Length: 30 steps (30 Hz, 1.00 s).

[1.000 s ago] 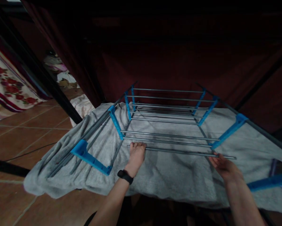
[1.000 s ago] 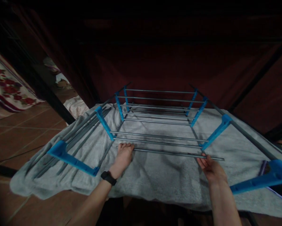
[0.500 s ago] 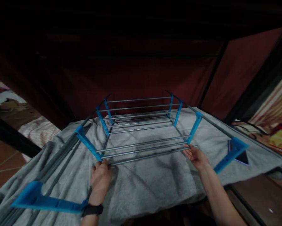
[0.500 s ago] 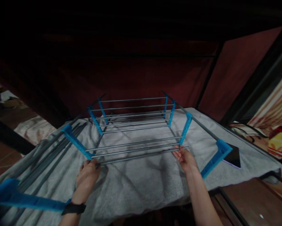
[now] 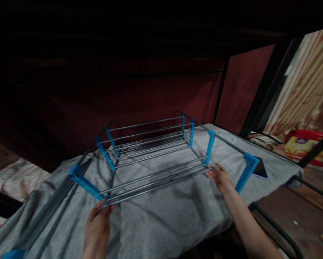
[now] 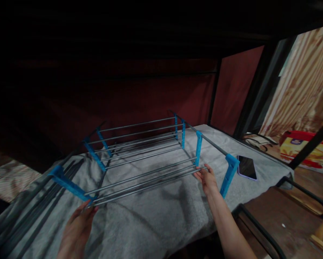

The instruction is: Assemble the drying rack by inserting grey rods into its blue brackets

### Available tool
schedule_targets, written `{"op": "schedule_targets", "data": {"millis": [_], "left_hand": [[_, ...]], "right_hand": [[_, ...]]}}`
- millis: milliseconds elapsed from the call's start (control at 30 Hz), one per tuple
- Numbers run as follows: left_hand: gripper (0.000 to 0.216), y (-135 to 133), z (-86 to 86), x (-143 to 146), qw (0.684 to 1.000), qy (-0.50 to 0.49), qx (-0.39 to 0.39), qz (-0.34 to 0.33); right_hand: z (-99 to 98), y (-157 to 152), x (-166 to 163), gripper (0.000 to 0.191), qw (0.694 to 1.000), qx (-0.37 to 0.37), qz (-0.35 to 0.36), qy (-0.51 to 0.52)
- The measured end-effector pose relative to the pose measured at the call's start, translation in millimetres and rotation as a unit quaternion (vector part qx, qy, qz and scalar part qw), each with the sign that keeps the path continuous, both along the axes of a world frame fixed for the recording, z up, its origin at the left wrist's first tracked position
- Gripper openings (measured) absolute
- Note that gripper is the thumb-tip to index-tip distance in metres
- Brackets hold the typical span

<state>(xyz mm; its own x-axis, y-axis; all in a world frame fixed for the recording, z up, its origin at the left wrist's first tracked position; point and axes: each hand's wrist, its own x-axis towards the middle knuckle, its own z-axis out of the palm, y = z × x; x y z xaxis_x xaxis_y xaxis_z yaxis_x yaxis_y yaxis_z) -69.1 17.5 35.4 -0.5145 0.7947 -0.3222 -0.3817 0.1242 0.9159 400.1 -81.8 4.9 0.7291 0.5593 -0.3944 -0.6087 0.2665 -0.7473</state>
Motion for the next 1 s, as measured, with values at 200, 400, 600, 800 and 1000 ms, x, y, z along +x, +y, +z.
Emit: {"op": "schedule_targets", "data": {"millis": [200, 400, 600, 800, 1000], "left_hand": [[0.029, -10, 11.5, 8, 0.995, -0.101, -0.022, 0.010], [0.029, -12, 6.3, 10, 0.987, -0.150, -0.061, -0.005], [0.025, -20, 7.2, 34, 0.974, -0.199, -0.094, -0.057], [0.025, -35, 4.5, 59, 0.962, -0.239, -0.091, -0.095], [0.029, -47, -5.4, 71, 0.957, -0.260, -0.082, -0.099]], "right_hand": [[2.1, -1, 0, 0.039, 1.000, -0.006, -0.020, 0.001], [5.7, -3, 0, 0.037, 1.000, 0.006, -0.011, -0.010], [2.7, 1, -3, 0.031, 1.000, 0.016, -0.004, -0.008], [-13.5, -2, 6, 0.017, 1.000, 0.002, 0.012, 0.007], [-31.0, -5, 12, 0.019, 0.990, -0.067, 0.122, 0.023]]}}
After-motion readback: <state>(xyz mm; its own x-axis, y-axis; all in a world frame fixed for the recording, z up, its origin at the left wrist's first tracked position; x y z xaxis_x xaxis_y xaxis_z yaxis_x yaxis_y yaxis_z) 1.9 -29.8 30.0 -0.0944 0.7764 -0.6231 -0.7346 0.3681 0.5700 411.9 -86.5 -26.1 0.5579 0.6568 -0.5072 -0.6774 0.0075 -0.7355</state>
